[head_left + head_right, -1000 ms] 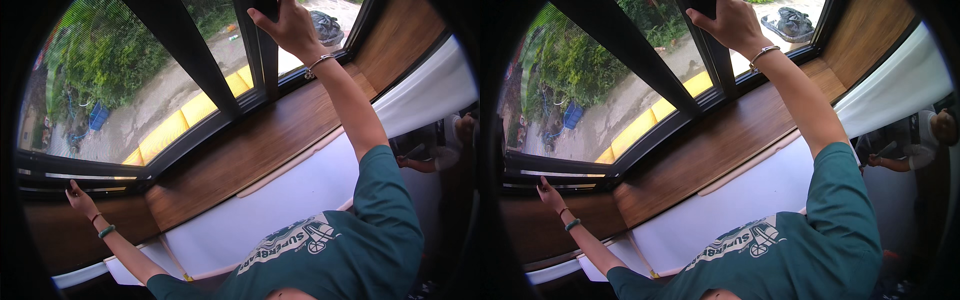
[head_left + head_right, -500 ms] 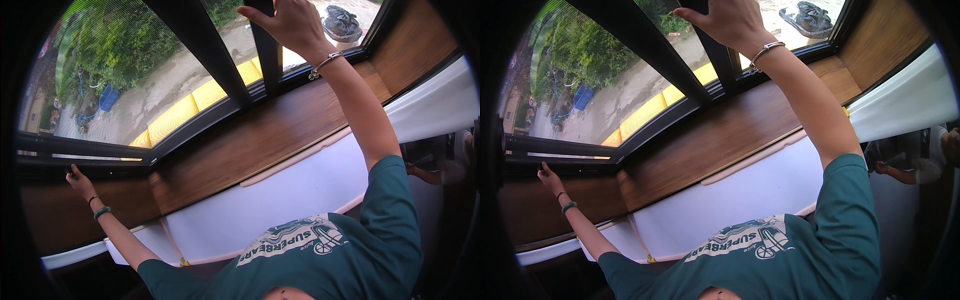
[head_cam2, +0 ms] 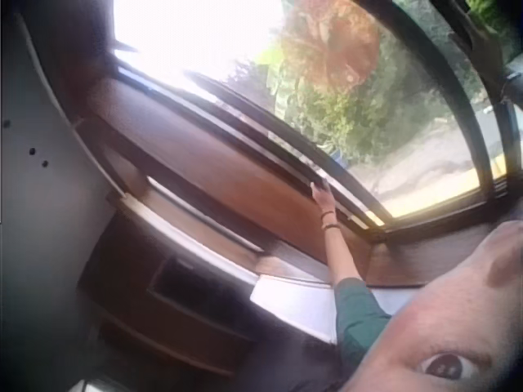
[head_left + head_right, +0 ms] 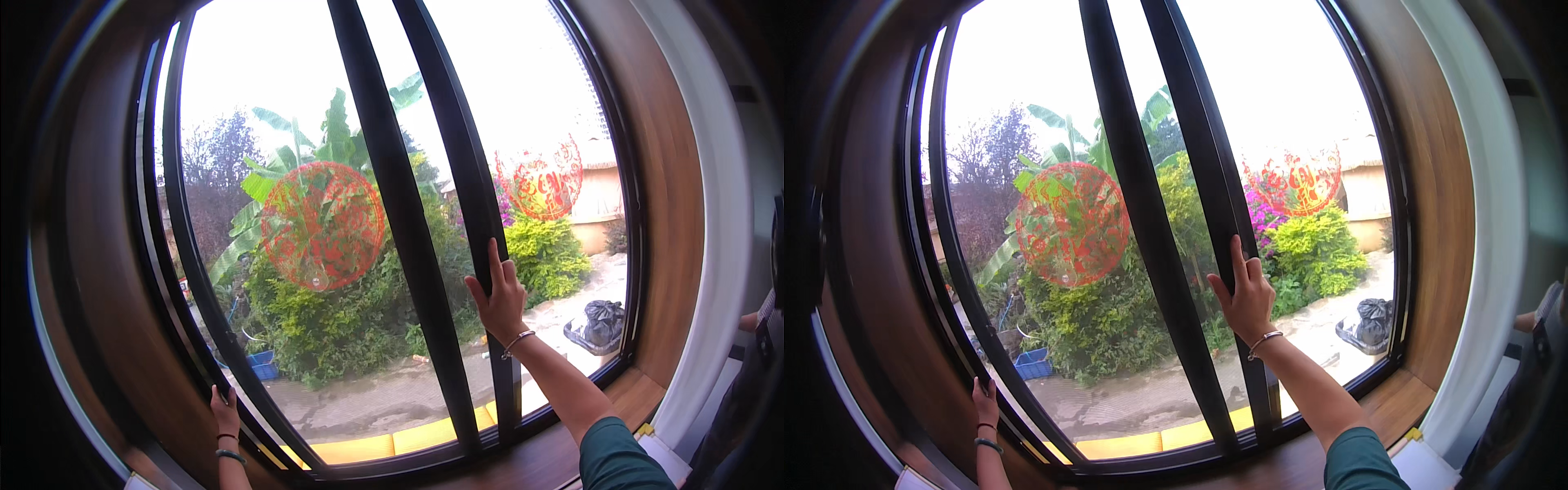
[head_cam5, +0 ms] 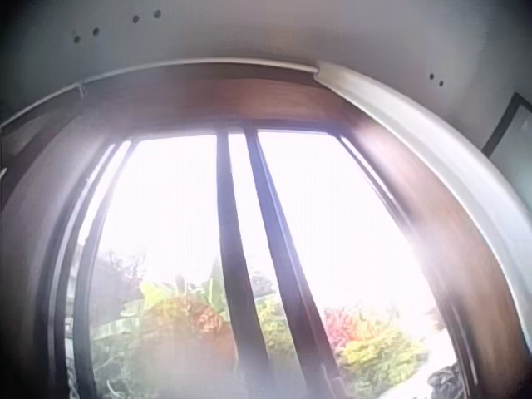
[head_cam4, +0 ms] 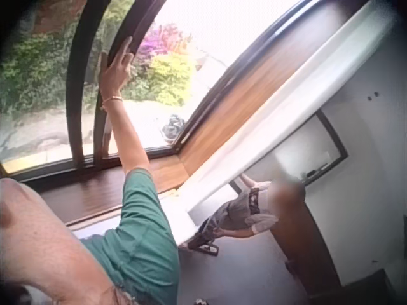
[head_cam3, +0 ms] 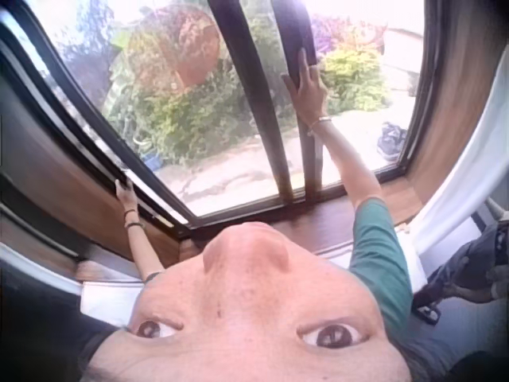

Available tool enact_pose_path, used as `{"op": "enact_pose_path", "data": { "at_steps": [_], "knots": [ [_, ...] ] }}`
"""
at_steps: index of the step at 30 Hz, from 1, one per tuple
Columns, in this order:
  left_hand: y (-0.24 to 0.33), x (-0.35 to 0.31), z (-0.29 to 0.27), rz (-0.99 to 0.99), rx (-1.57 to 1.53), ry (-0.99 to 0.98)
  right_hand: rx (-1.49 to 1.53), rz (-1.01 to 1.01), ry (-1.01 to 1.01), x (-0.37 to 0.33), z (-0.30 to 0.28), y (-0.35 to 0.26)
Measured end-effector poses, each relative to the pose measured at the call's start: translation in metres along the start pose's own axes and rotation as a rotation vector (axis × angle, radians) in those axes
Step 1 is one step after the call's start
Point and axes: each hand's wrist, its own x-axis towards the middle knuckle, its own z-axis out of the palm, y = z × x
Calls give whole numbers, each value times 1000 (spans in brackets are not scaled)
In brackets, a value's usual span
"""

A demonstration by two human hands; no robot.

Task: The person installs a window screen into a large window frame. They lift the screen, align it with the frame, and repeatedly open and close the window to test the fit and operation.

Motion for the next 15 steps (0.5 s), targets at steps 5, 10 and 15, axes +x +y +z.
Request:
{"op": "enact_pose_path", "data": {
  "at_steps": [5,10,15],
  "knots": [
    [19,2,39,33,-126,72,-36,-57,-52,11,-16,18],
    [56,-10,44,36,-92,15,-95,-52,-30,18,-20,40],
    [36,-9,41,-40,-5,124,-106,-90,-53,13,-19,22]
  ]
}}
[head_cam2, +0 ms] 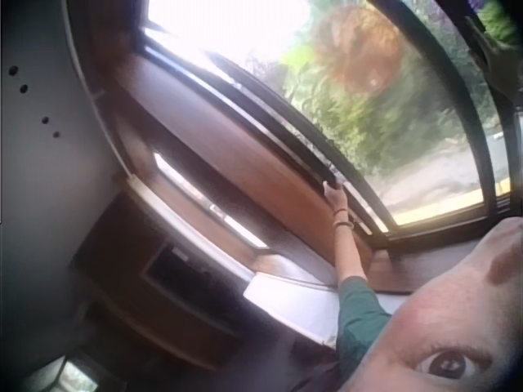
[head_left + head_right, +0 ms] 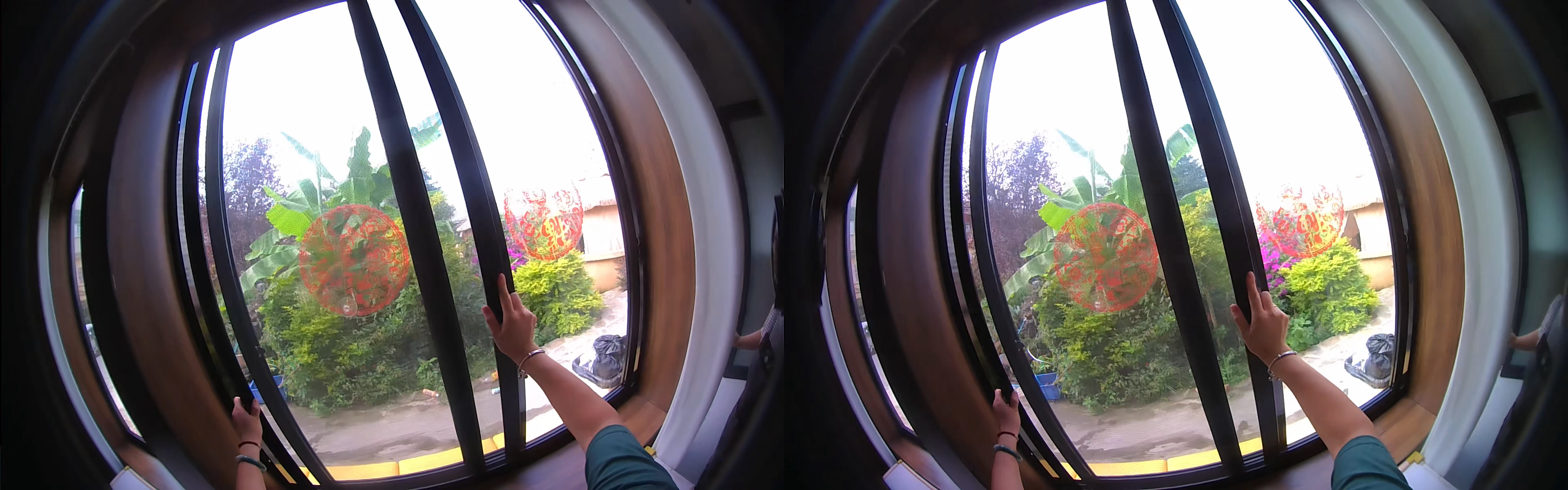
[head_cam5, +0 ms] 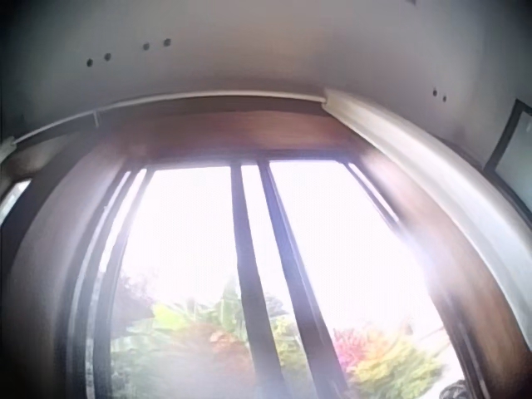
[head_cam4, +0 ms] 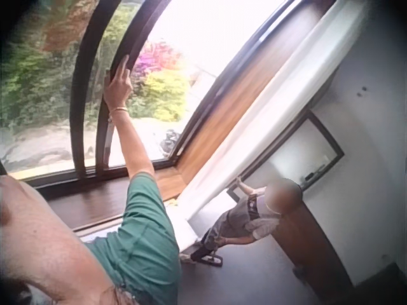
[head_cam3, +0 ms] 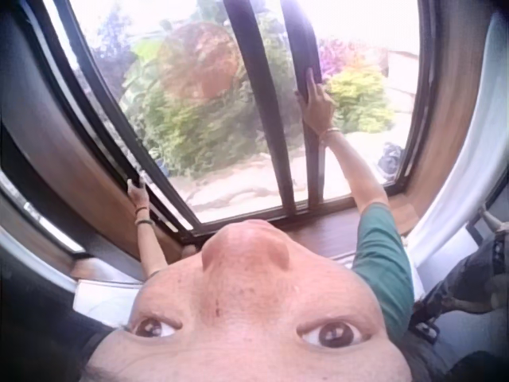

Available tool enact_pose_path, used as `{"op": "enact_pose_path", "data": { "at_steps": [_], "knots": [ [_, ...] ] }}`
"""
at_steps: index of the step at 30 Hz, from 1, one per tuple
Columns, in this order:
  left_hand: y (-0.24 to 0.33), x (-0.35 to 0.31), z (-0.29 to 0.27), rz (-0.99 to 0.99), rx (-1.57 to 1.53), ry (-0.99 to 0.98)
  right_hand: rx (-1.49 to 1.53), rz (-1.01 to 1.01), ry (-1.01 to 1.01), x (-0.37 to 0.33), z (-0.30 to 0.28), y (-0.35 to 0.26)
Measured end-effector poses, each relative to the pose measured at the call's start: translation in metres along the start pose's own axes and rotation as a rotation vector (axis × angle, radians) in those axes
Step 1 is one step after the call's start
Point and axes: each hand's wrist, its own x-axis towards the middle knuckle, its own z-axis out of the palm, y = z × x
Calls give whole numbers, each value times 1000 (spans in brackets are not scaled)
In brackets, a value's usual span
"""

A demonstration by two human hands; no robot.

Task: The person installs a window screen into a large window frame. They lift the screen, align it with the frame, and repeatedly open and close the window to test the fit and operation.

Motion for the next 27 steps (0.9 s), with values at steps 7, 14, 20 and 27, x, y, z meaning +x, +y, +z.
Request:
{"op": "enact_pose_path", "data": {
  "at_steps": [7,14,20,27],
  "knots": [
    [-6,4,0,56,61,70,-123,-107,-169,21,-28,5],
    [26,18,-27,41,39,-1,-38,16,33,132,-17,-12],
    [4,22,-8,53,122,2,-164,103,-97,182,0,-25],
    [32,15,-28,27,123,62,-166,19,-159,178,-3,-32]
  ]
}}
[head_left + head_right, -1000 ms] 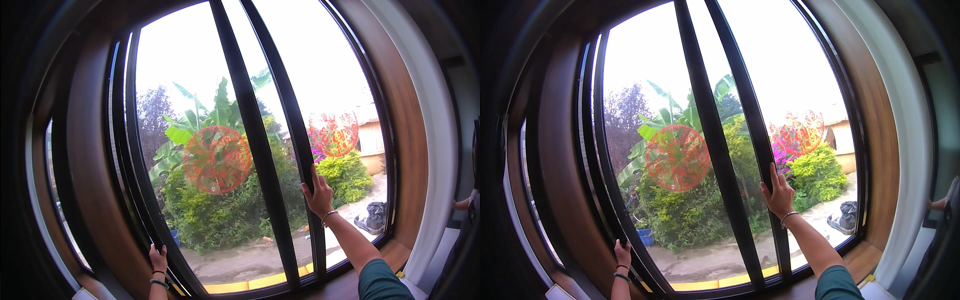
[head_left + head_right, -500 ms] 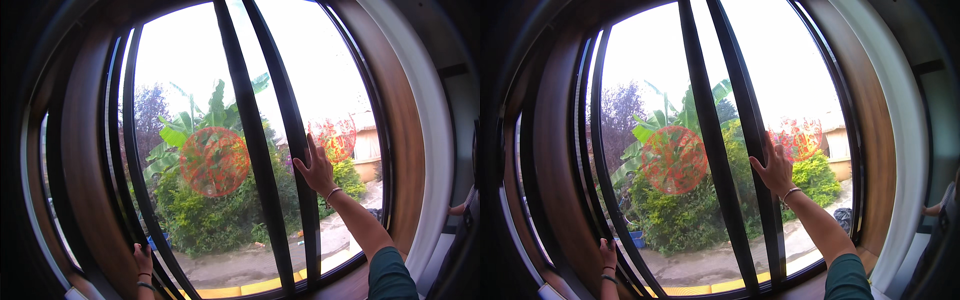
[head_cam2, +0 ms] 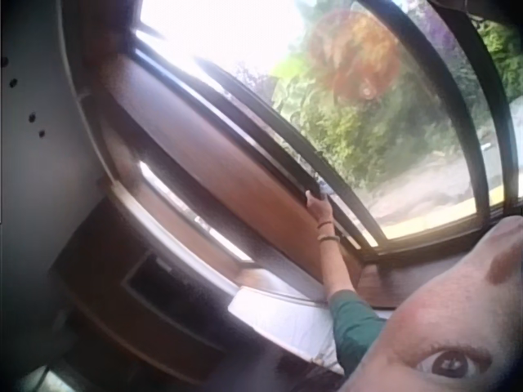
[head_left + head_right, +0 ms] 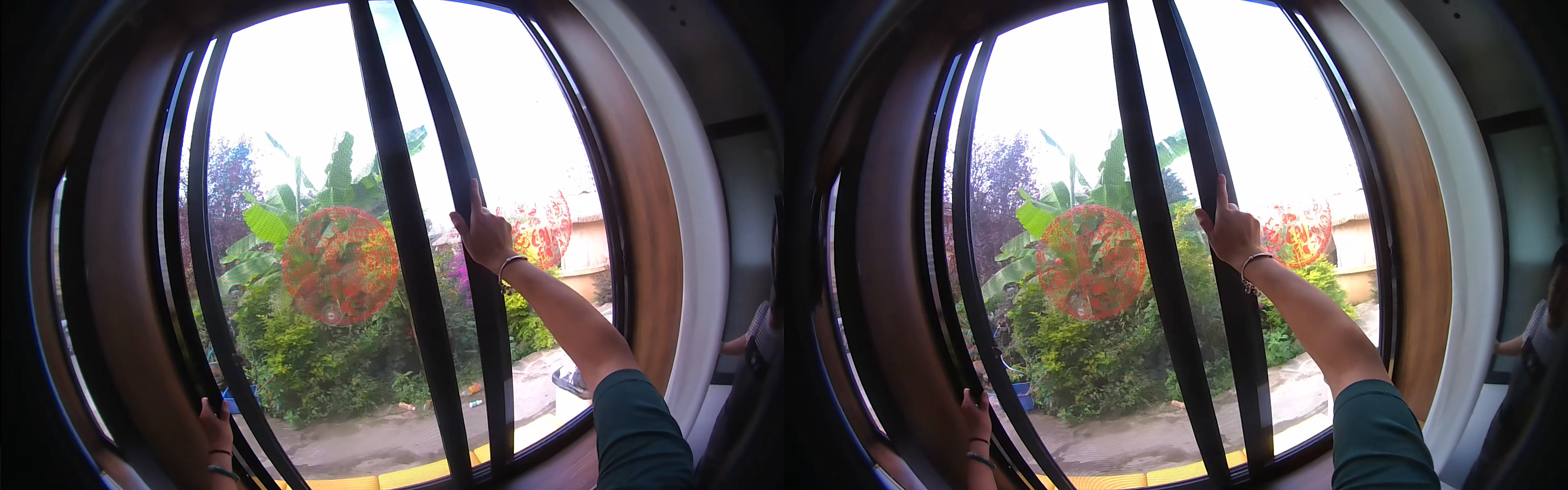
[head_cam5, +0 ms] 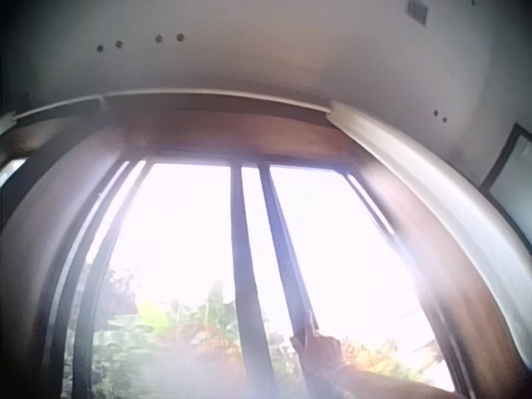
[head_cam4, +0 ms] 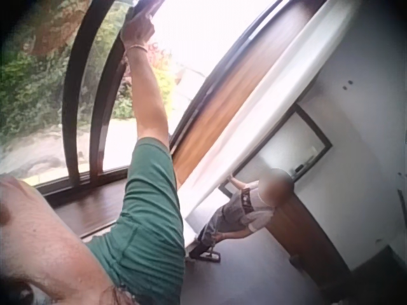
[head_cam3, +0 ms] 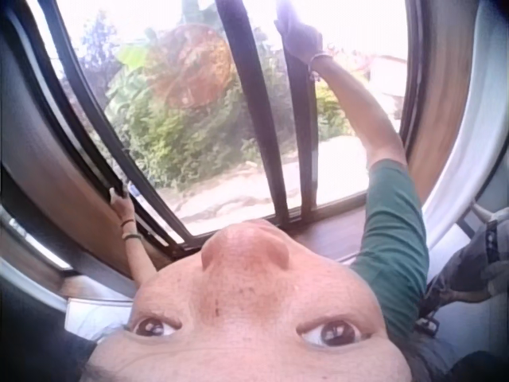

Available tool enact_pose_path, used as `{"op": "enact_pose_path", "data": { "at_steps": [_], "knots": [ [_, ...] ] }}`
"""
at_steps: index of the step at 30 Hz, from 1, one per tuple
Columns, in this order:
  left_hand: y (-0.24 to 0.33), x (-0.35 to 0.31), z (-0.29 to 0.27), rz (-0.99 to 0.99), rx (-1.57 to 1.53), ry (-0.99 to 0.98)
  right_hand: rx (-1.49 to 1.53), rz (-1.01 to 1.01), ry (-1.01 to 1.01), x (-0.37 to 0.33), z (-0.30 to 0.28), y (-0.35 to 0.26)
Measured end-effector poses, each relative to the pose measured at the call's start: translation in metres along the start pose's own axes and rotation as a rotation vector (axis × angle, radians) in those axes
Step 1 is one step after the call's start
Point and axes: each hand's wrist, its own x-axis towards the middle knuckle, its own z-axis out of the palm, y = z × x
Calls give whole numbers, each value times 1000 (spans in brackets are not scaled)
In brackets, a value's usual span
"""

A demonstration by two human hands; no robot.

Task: The person installs a window screen into a large window frame. They lift the screen, align it with the frame, and repeatedly open and close the window to test the fit and operation.

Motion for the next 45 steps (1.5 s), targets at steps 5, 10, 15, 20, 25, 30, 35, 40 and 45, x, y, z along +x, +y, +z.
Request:
{"op": "enact_pose_path", "data": {
  "at_steps": [5,10,15,20,25,30,35,40,45],
  "knots": [
    [2,-5,14,21,-161,-53,6,-48,167,1,8,19],
    [-18,-1,42,44,-241,-74,-30,37,58,2,1,23],
    [-13,-2,35,16,-352,-62,-30,5,70,7,5,24],
    [-5,-2,31,60,-196,-65,-63,48,73,26,-7,12],
    [-20,6,15,-73,-83,-102,-210,-15,11,34,-7,-14],
    [-77,15,22,-109,131,-127,-158,-42,-59,31,-2,-44],
    [-29,21,-13,-66,292,-198,-132,-41,26,32,0,-39],
    [4,8,-6,2,-20,-160,-218,-47,168,39,8,-2],
    [5,-7,16,32,-147,-56,-246,-45,173,38,4,25]
  ]
}}
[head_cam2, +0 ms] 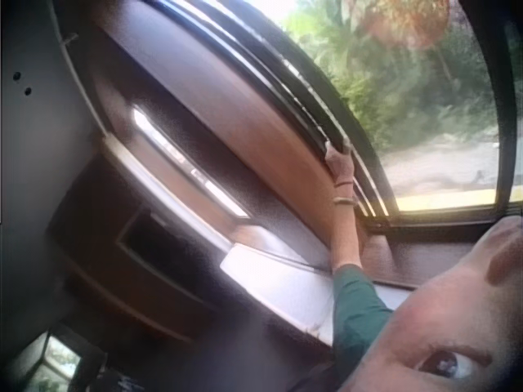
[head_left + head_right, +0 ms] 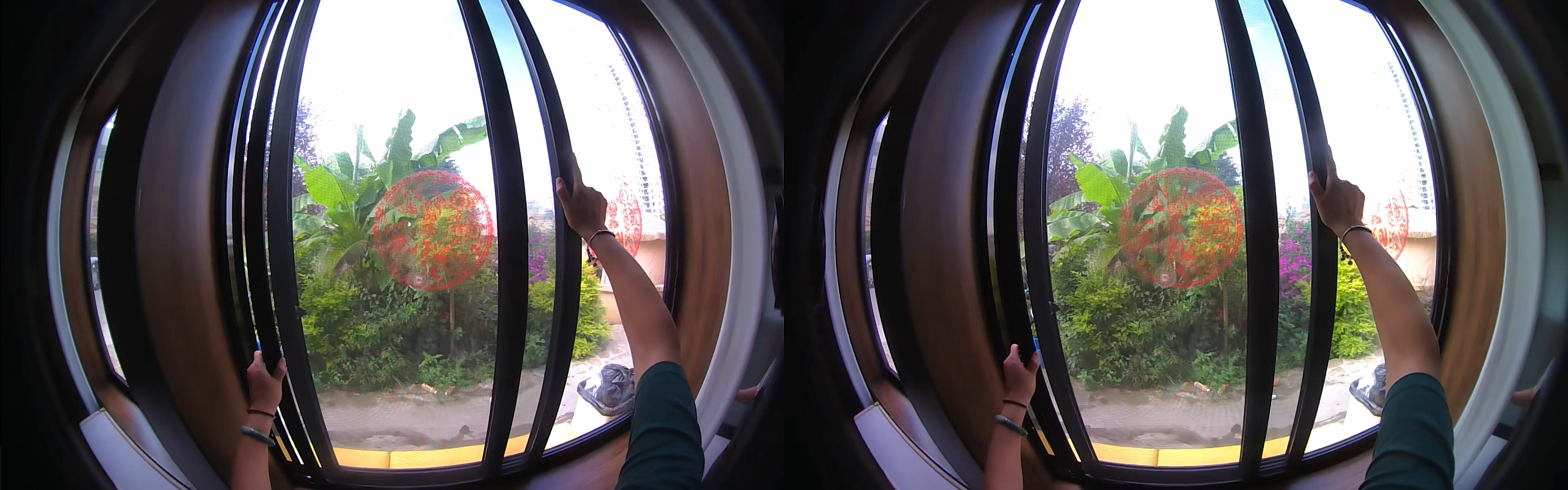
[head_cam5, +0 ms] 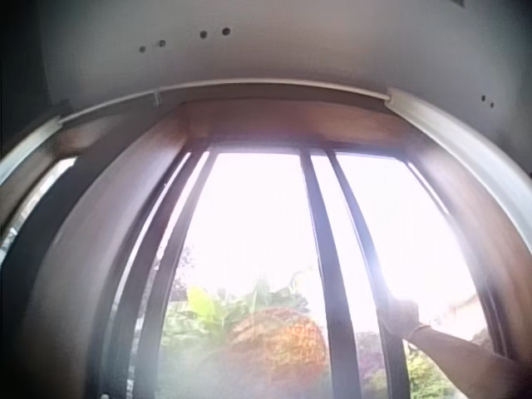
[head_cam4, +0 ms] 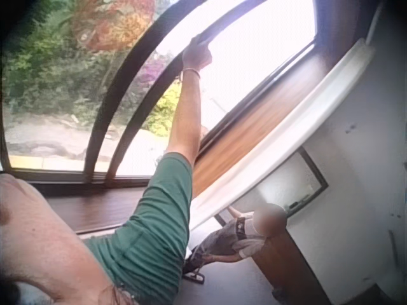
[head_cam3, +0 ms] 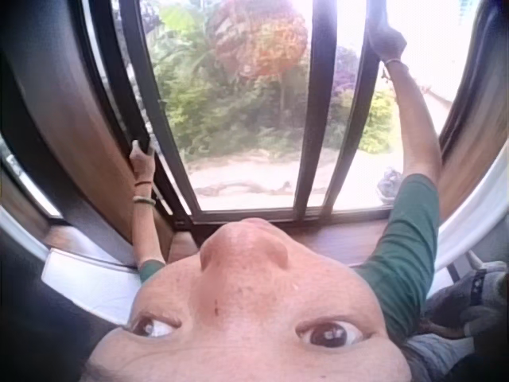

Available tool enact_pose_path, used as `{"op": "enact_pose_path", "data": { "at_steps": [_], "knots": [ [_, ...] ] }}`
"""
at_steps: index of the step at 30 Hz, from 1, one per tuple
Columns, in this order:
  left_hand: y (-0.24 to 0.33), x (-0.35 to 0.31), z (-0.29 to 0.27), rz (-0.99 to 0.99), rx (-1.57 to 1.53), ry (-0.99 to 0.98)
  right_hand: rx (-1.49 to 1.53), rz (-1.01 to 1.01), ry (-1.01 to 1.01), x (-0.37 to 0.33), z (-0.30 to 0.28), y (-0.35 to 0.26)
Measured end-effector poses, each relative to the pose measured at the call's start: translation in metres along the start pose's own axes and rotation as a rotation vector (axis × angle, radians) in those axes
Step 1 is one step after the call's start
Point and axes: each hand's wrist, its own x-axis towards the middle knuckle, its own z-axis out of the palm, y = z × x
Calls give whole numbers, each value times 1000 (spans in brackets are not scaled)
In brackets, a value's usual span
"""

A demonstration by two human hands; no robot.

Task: The person installs a window screen into a large window frame. They lift the screen, align it with the frame, and repeatedly open and close the window to test the fit and operation.

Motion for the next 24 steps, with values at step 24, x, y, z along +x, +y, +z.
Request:
{"op": "enact_pose_path", "data": {
  "at_steps": [24],
  "knots": [
    [7,2,4,27,-88,-81,131,16,41,5,-7,31]
  ]
}}
